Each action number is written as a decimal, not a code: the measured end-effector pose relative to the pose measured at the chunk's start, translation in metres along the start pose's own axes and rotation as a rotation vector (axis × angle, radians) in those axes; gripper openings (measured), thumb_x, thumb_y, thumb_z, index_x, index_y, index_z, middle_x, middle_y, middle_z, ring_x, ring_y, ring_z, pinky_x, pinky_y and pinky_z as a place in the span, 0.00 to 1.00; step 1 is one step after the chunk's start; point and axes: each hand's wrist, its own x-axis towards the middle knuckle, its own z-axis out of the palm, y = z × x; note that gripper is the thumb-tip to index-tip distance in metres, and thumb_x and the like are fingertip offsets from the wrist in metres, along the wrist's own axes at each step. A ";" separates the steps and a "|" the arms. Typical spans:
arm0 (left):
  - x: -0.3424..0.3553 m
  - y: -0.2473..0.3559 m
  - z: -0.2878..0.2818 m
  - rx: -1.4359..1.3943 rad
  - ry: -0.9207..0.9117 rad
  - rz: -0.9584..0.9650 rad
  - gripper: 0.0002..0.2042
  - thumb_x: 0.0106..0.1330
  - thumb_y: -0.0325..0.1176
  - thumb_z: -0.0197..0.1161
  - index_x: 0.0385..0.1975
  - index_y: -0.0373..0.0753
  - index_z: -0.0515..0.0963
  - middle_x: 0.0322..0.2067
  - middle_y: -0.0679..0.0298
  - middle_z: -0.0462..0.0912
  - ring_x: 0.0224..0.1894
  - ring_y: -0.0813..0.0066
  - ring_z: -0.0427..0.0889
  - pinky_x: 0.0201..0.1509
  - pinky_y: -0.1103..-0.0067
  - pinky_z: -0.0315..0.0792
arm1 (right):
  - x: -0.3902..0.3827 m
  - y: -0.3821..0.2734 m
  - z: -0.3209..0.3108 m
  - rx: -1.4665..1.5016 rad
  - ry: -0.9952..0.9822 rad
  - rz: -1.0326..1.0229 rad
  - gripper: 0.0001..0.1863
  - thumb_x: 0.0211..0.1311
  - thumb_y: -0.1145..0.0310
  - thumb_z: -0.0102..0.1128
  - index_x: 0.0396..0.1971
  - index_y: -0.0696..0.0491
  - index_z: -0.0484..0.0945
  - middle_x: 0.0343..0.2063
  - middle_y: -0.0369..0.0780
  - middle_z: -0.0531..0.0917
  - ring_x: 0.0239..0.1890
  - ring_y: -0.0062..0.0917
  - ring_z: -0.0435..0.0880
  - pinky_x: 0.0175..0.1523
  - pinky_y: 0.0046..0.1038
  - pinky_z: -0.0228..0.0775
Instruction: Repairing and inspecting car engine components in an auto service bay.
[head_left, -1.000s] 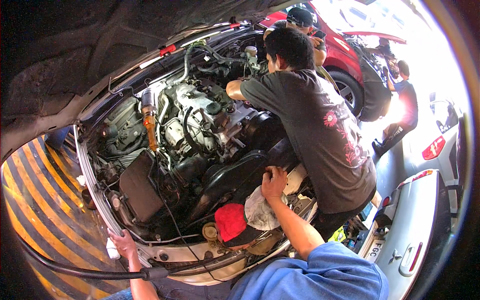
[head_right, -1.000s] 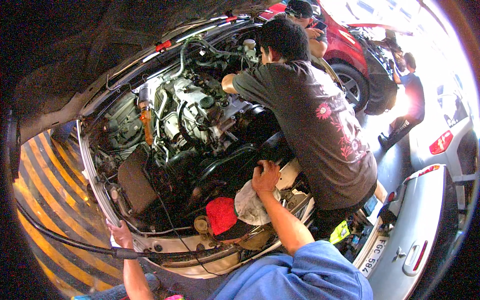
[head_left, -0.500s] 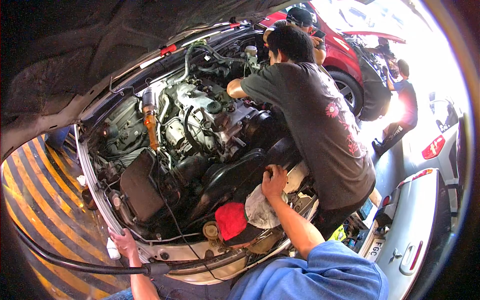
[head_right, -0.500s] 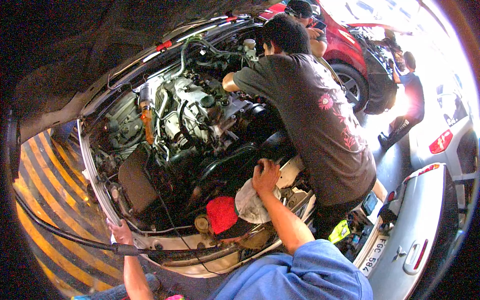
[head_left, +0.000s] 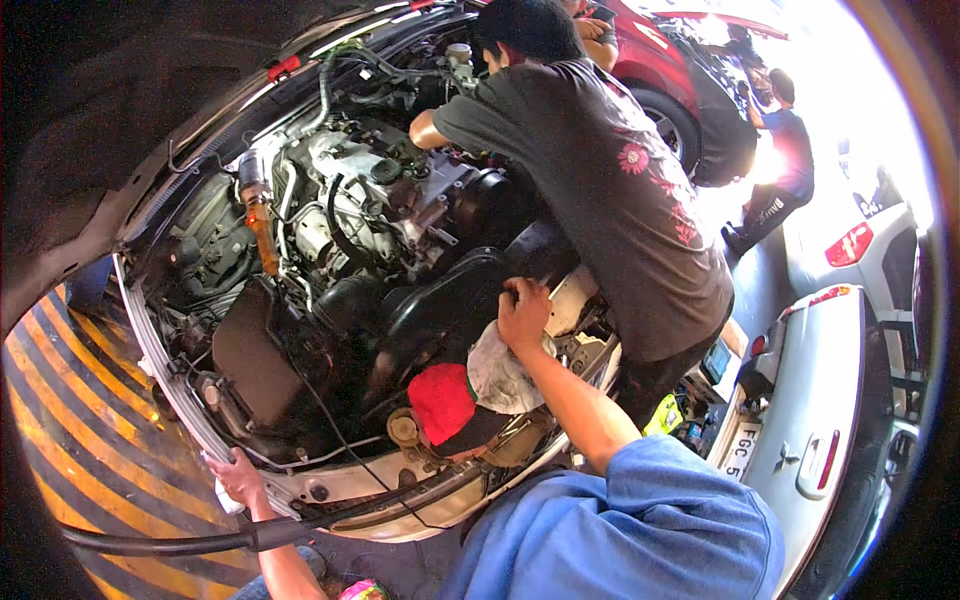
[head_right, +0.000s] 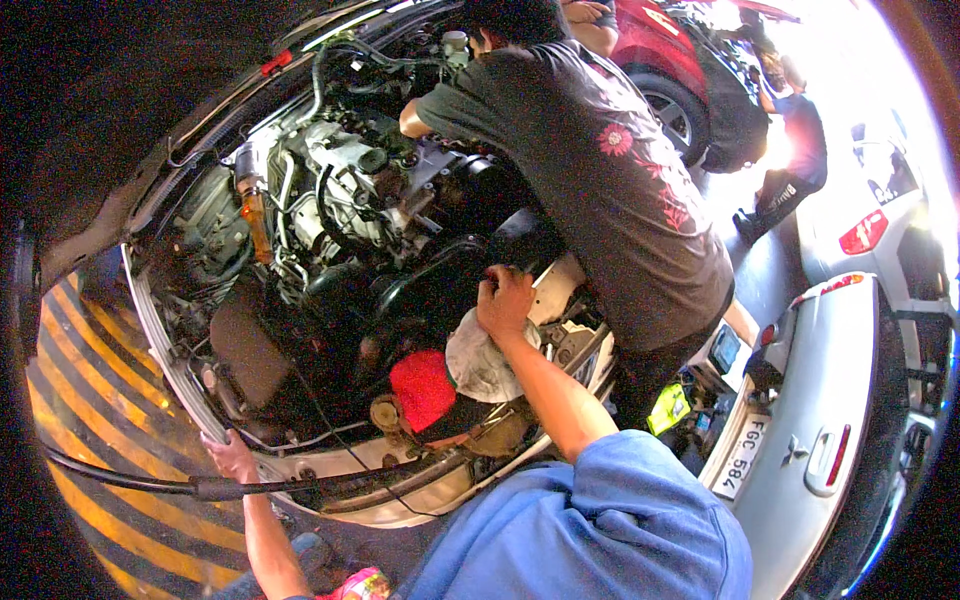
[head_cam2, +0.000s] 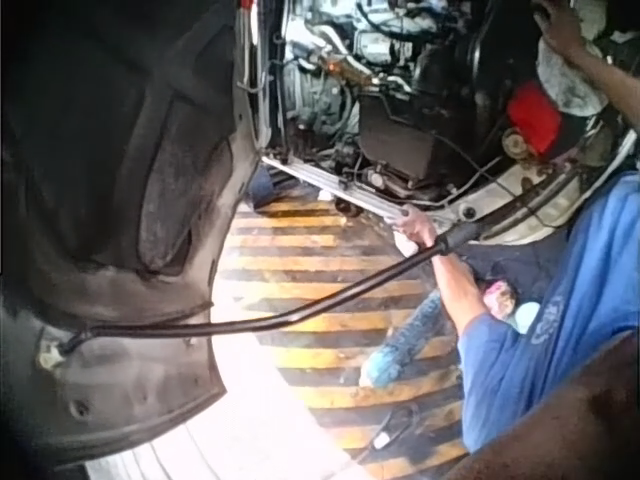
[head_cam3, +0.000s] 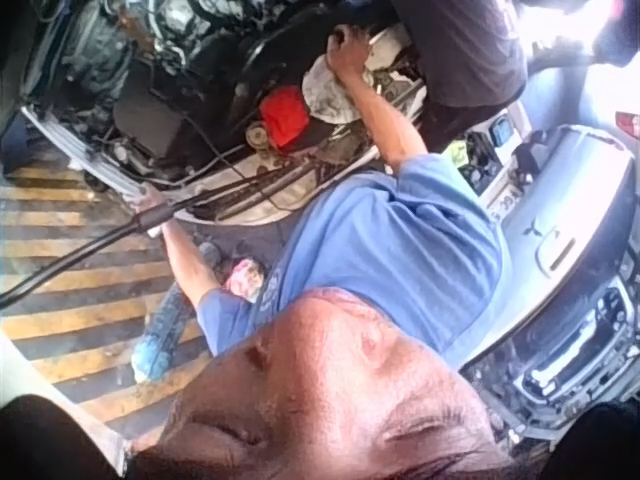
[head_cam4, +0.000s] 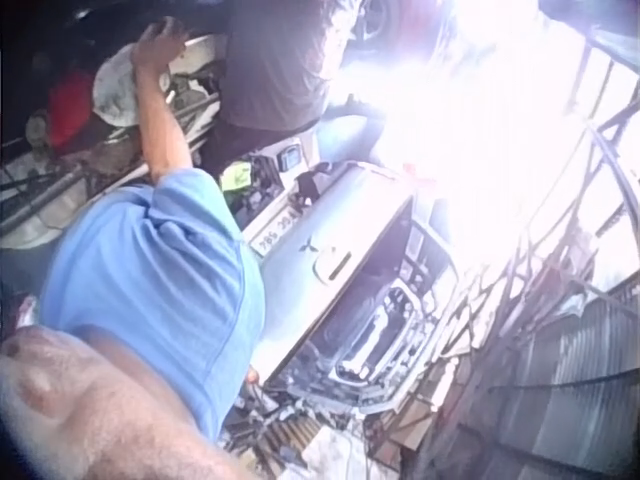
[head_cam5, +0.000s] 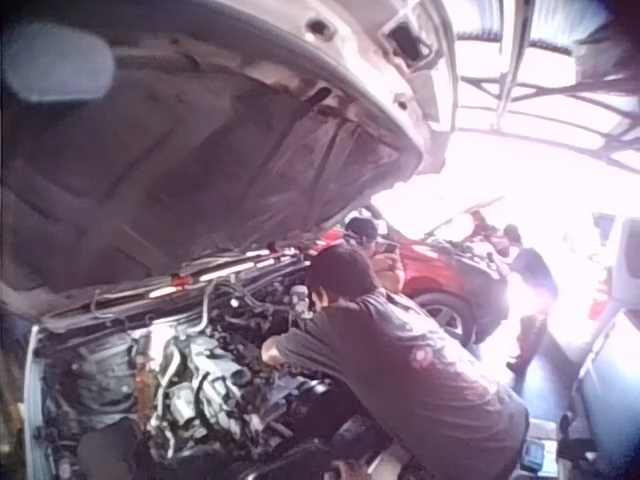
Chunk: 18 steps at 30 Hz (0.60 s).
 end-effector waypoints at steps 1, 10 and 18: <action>0.000 0.000 0.000 -0.009 0.024 0.018 0.36 0.69 0.46 0.60 0.75 0.41 0.60 0.67 0.47 0.74 0.63 0.44 0.78 0.64 0.57 0.73 | 0.001 -0.001 0.000 0.002 0.001 0.007 0.10 0.58 0.63 0.61 0.39 0.46 0.84 0.42 0.42 0.85 0.52 0.44 0.77 0.56 0.48 0.66; 0.007 -0.009 0.011 -0.009 0.023 0.013 0.36 0.69 0.46 0.62 0.75 0.41 0.61 0.70 0.48 0.71 0.66 0.45 0.75 0.68 0.58 0.71 | 0.002 0.001 0.003 -0.004 -0.013 0.029 0.10 0.58 0.63 0.61 0.38 0.47 0.84 0.44 0.42 0.85 0.51 0.45 0.77 0.53 0.48 0.68; 0.007 -0.014 0.012 -0.028 0.014 0.036 0.35 0.70 0.47 0.60 0.75 0.41 0.60 0.69 0.46 0.71 0.65 0.43 0.76 0.67 0.57 0.71 | 0.002 -0.004 -0.002 -0.015 -0.014 0.033 0.11 0.57 0.63 0.62 0.39 0.47 0.84 0.44 0.41 0.85 0.51 0.44 0.77 0.54 0.47 0.67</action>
